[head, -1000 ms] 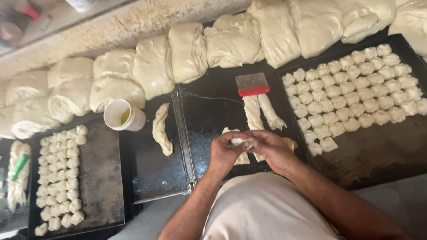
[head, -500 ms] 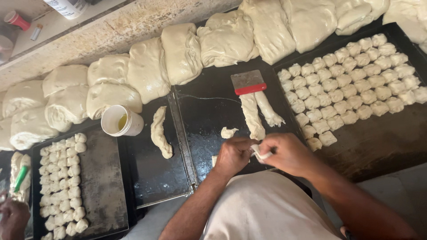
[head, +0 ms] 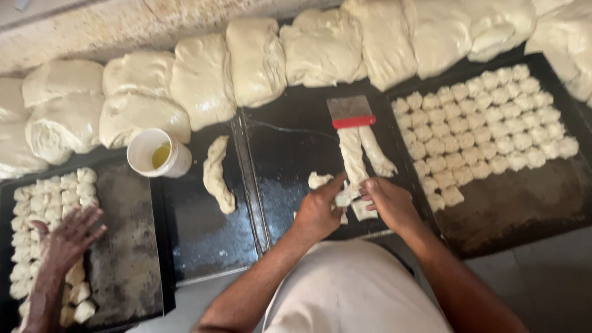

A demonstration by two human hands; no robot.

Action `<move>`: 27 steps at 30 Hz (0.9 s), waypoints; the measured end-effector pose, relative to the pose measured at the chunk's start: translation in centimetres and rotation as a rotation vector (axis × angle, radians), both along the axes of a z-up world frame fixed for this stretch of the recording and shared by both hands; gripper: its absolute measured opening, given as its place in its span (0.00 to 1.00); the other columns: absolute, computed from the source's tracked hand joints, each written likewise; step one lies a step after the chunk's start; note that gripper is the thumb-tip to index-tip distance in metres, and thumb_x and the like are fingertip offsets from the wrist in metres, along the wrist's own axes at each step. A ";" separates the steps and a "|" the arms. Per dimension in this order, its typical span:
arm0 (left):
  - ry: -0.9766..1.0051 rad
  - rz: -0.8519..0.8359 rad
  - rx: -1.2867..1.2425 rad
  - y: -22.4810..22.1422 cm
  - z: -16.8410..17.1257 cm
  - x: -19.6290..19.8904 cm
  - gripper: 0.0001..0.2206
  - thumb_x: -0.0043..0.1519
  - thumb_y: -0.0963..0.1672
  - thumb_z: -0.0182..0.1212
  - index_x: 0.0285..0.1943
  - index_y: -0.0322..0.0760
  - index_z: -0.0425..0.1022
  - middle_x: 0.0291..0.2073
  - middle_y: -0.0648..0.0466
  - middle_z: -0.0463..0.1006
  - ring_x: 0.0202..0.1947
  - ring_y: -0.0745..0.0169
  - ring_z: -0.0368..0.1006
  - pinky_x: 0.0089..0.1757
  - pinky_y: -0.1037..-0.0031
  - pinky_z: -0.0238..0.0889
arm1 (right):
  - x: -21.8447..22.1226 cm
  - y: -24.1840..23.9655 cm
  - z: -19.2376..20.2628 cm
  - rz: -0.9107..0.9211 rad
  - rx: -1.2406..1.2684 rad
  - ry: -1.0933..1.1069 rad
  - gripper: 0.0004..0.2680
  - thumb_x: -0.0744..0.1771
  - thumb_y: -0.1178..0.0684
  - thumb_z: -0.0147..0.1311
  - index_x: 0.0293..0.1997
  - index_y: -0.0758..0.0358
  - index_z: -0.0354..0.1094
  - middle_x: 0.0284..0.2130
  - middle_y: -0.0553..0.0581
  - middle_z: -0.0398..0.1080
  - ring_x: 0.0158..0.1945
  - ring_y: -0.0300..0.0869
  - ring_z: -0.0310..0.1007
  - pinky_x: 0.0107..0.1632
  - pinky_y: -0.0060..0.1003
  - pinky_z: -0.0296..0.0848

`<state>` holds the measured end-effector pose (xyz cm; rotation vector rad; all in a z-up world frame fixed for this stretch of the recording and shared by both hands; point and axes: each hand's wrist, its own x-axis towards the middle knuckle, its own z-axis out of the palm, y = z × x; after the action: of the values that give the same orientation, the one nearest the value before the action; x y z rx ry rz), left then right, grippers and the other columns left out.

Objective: The person shapes small pieces of dough by hand on a workbench, placing them onto a metal tray, and uses a hand-held cutter to divide a strip of dough into smaller sections.

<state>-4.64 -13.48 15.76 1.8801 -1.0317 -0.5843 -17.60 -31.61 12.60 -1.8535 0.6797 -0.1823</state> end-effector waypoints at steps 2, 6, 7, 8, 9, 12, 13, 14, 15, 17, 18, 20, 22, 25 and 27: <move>-0.175 0.025 -0.060 -0.3 1.7 -1.1 0.34 0.47 0.36 0.70 0.68 0.30 0.67 0.41 0.39 0.80 0.41 0.43 0.78 0.42 0.60 0.72 | 1.0 1.2 3.3 -0.003 0.110 0.173 0.11 0.70 0.47 0.51 0.45 0.65 0.75 0.36 0.61 0.79 0.37 0.40 0.80 0.38 0.34 0.78; -0.278 0.085 -0.041 -1.9 1.5 -1.9 0.28 0.47 0.37 0.74 0.59 0.32 0.72 0.36 0.42 0.82 0.39 0.45 0.78 0.41 0.61 0.72 | 1.6 0.2 7.9 0.134 -0.144 0.242 0.06 0.65 0.54 0.62 0.40 0.65 0.77 0.30 0.60 0.80 0.31 0.42 0.79 0.37 0.39 0.76; -0.149 0.123 -0.003 -2.0 0.9 -2.2 0.26 0.50 0.38 0.75 0.59 0.32 0.74 0.36 0.44 0.82 0.37 0.48 0.80 0.40 0.63 0.73 | 1.3 0.0 7.9 0.168 -0.152 0.190 0.05 0.64 0.55 0.63 0.39 0.64 0.77 0.29 0.59 0.80 0.30 0.41 0.79 0.36 0.39 0.77; -0.020 0.160 0.034 -2.3 0.2 -2.5 0.23 0.52 0.40 0.75 0.58 0.32 0.76 0.37 0.45 0.83 0.36 0.52 0.82 0.39 0.65 0.75 | 0.7 0.0 7.5 0.204 -0.316 0.006 0.05 0.63 0.57 0.63 0.39 0.64 0.77 0.32 0.58 0.79 0.34 0.42 0.79 0.39 0.39 0.77; 0.107 0.198 0.067 -2.6 -0.3 -2.6 0.21 0.55 0.41 0.75 0.57 0.32 0.77 0.37 0.46 0.84 0.34 0.56 0.84 0.38 0.67 0.76 | 0.1 0.0 7.1 0.237 -0.479 -0.184 0.05 0.62 0.59 0.64 0.39 0.65 0.77 0.35 0.57 0.78 0.38 0.44 0.78 0.42 0.39 0.77; 0.760 0.314 -0.085 -3.9 -1.3 -3.2 0.18 0.59 0.38 0.65 0.59 0.21 0.75 0.41 0.45 0.83 0.38 0.54 0.81 0.37 0.65 0.78 | -1.5 -0.2 5.8 0.408 -0.748 -0.495 0.12 0.60 0.59 0.65 0.45 0.71 0.75 0.43 0.61 0.73 0.47 0.50 0.75 0.47 0.42 0.76; 0.898 0.327 -0.125 -4.0 -1.3 -3.0 0.19 0.58 0.37 0.63 0.59 0.21 0.73 0.42 0.44 0.82 0.38 0.53 0.82 0.38 0.65 0.79 | -1.8 -0.4 5.5 0.474 -0.805 -0.550 0.15 0.59 0.58 0.66 0.48 0.75 0.75 0.45 0.63 0.71 0.49 0.52 0.73 0.48 0.43 0.76; 1.036 0.340 -0.166 -4.1 -1.2 -2.8 0.19 0.58 0.36 0.61 0.60 0.22 0.72 0.43 0.42 0.81 0.38 0.53 0.82 0.40 0.64 0.80 | -1.9 -0.9 5.2 0.477 -0.863 -0.601 0.14 0.60 0.60 0.65 0.49 0.75 0.75 0.47 0.62 0.71 0.51 0.52 0.73 0.49 0.43 0.76; 1.180 0.352 -0.202 -4.1 -1.2 -2.8 0.20 0.57 0.35 0.59 0.60 0.22 0.70 0.44 0.41 0.80 0.38 0.53 0.83 0.41 0.64 0.81 | -2.3 -1.2 4.8 0.477 -0.917 -0.644 0.13 0.61 0.62 0.63 0.49 0.75 0.74 0.49 0.61 0.71 0.53 0.52 0.72 0.51 0.43 0.75; 1.258 0.335 -0.232 -4.4 -1.2 -2.7 0.19 0.59 0.36 0.57 0.61 0.22 0.69 0.45 0.38 0.79 0.37 0.52 0.82 0.41 0.64 0.81 | -2.9 -1.5 4.0 0.465 -0.969 -0.692 0.12 0.62 0.64 0.62 0.49 0.72 0.74 0.50 0.59 0.71 0.53 0.51 0.72 0.51 0.43 0.75; 1.301 0.329 -0.243 -4.2 -1.2 -2.9 0.18 0.60 0.36 0.56 0.61 0.22 0.69 0.45 0.37 0.79 0.37 0.52 0.81 0.41 0.64 0.80 | -3.0 -1.7 3.6 0.454 -0.966 -0.699 0.11 0.62 0.63 0.63 0.48 0.69 0.74 0.49 0.57 0.71 0.52 0.50 0.72 0.50 0.43 0.74; 1.078 0.380 -0.159 -4.4 -1.3 -3.4 0.16 0.62 0.36 0.58 0.60 0.24 0.72 0.45 0.35 0.78 0.40 0.50 0.79 0.44 0.62 0.80 | -3.0 -1.4 3.3 0.368 -0.954 -0.684 0.11 0.62 0.63 0.63 0.48 0.65 0.74 0.48 0.57 0.71 0.51 0.50 0.72 0.51 0.44 0.74; 0.820 0.314 -0.152 -4.8 -1.3 -3.0 0.15 0.60 0.34 0.58 0.56 0.26 0.77 0.50 0.37 0.78 0.46 0.51 0.77 0.48 0.63 0.76 | -2.2 -0.5 3.0 0.213 -0.928 -0.643 0.12 0.63 0.64 0.62 0.49 0.62 0.74 0.48 0.60 0.70 0.52 0.52 0.72 0.53 0.45 0.74; 0.651 0.152 -0.210 -3.6 -2.5 -3.0 0.12 0.54 0.33 0.58 0.45 0.28 0.82 0.61 0.44 0.77 0.55 0.54 0.76 0.51 0.67 0.71 | -2.0 0.6 1.9 0.173 -0.636 -0.430 0.16 0.61 0.63 0.62 0.54 0.68 0.71 0.51 0.61 0.71 0.55 0.56 0.73 0.55 0.48 0.74; 0.817 0.117 -0.238 -3.0 -3.6 -1.6 0.06 0.55 0.34 0.61 0.35 0.30 0.83 0.65 0.50 0.74 0.54 0.52 0.77 0.49 0.67 0.74 | -2.4 1.4 1.0 0.152 -0.637 -0.421 0.17 0.61 0.60 0.65 0.54 0.66 0.71 0.50 0.61 0.72 0.54 0.53 0.73 0.52 0.47 0.75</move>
<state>-6.27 -16.46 12.19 1.2821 -0.4211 -0.9950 -19.96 -30.21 13.61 -2.3542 0.1865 -0.7339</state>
